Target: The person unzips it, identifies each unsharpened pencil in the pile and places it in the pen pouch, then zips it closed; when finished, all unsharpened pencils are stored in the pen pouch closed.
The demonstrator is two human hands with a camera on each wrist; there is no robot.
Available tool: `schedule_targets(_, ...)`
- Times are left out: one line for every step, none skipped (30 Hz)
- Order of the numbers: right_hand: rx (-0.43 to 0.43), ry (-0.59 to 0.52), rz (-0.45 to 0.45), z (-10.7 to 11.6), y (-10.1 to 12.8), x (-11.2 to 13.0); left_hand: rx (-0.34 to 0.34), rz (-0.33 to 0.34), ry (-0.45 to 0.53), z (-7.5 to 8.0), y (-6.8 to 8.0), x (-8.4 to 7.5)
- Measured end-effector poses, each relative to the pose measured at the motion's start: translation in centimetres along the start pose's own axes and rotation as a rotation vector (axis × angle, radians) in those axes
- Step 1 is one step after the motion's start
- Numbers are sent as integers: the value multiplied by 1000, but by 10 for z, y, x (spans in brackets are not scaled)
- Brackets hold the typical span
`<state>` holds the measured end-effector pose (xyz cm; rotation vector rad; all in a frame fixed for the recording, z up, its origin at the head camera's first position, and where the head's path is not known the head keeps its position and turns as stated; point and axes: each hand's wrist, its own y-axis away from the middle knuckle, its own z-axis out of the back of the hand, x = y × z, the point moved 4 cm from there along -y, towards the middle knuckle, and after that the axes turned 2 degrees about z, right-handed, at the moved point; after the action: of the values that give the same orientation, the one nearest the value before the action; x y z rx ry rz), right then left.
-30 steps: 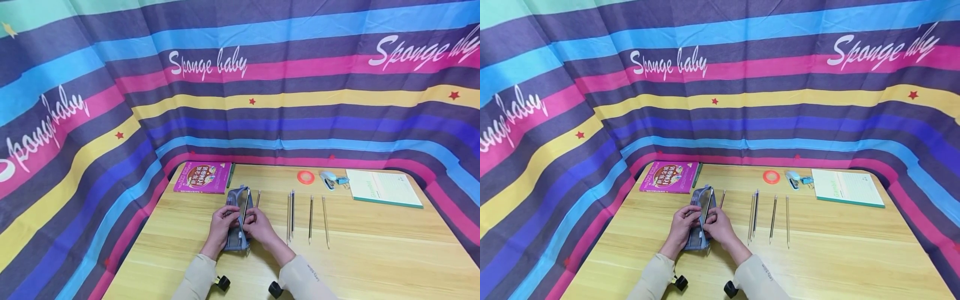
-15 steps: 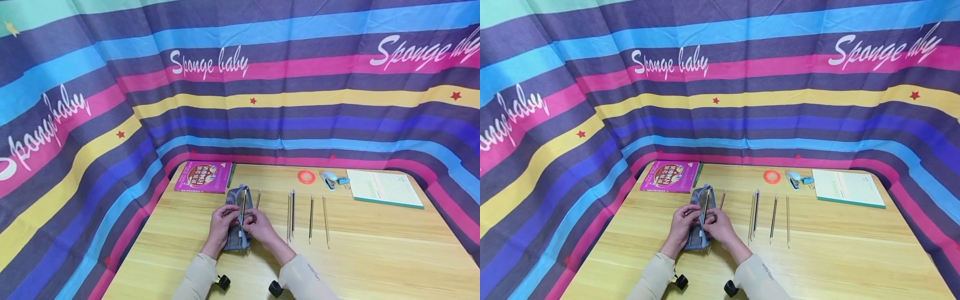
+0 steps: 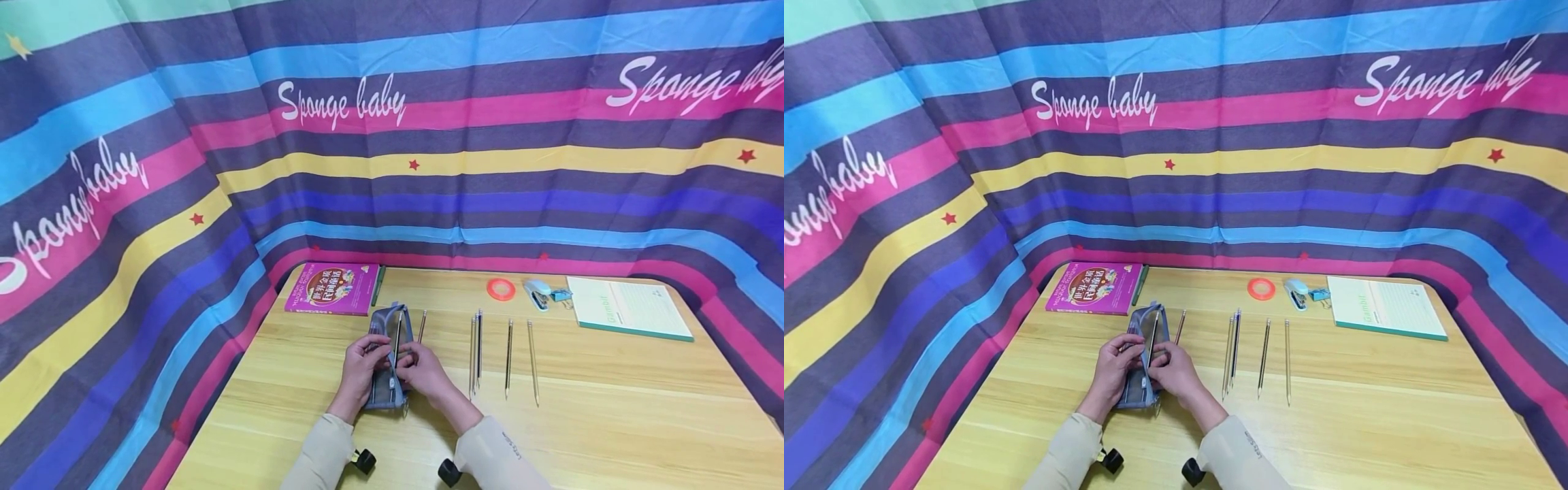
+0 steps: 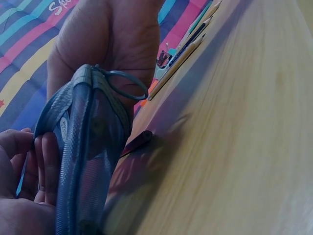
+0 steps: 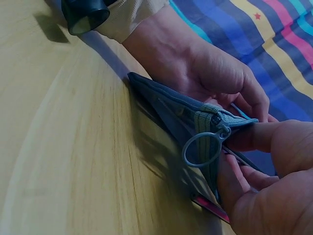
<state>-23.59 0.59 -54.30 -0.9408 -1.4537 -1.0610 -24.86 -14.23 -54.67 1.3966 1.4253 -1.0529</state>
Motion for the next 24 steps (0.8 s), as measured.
schedule_targets(2, 1, 4, 0, 0, 0, 3, -3, 0, 0, 0, 0)
schedule_targets(3, -4, 1, -1, 0, 1, 8, -7, 0, 0, 0, 1)
schedule_targets(4, -9, -2, -1, 0, 1, 11, -9, -1, 0, 0, 1)
schedule_targets(6, -14, -5, -1, 1, 2, 13, -13, 0, 0, 0, 1)
schedule_targets(7, -18, -9, -1, 1, 2, 16, -16, 0, 0, -1, 1)
schedule_targets(8, -16, -10, -1, 1, 2, 18, -16, -1, 0, -1, 2)
schedule_targets(10, -15, -12, -1, 2, 3, 19, -17, -2, 0, -1, 2)
schedule_targets(10, -13, -17, -1, 2, 3, 19, -18, -5, 0, -1, 1)
schedule_targets(12, -8, -18, -1, 2, 3, 19, -19, -7, 0, -1, 1)
schedule_targets(14, -3, -18, -1, 2, 3, 21, -20, -11, 0, -1, 1)
schedule_targets(15, 1, -18, -2, 2, 3, 22, -21, -13, 0, -1, 1)
schedule_targets(17, 4, -16, -2, 2, 3, 22, -21, -15, 0, -1, 1)
schedule_targets(17, 2, -19, -2, 2, 2, 24, -20, -16, 1, -1, 0)
schedule_targets(17, 4, -18, -2, 2, 2, 25, -17, -20, 1, -1, 0)
schedule_targets(18, 2, -16, -2, 2, 2, 26, -15, -20, 1, -1, 0)
schedule_targets(18, 1, -15, -2, 2, 2, 26, -12, -21, 1, -1, 0)
schedule_targets(19, -1, -18, -2, 2, 2, 24, -8, -20, 2, -1, 0)
schedule_targets(21, -5, -19, -2, 2, 2, 23, -5, -19, 2, -1, -1)
schedule_targets(22, -9, -22, -2, 2, 3, 20, -2, -17, 2, 0, -1)
schedule_targets(25, -11, -24, -2, 2, 3, 17, 1, -15, 2, 0, -1)
schedule_targets(28, -14, -25, -1, 2, 3, 14, 2, -11, 2, 0, -1)
schedule_targets(29, -17, -29, 0, 2, 4, 14, 4, -10, 2, 0, -2)
schedule_targets(31, -20, -29, 0, 2, 5, 13, 5, -11, 3, 0, -2)
schedule_targets(32, -20, -28, 1, 2, 5, 13, 6, -10, 3, 0, -2)
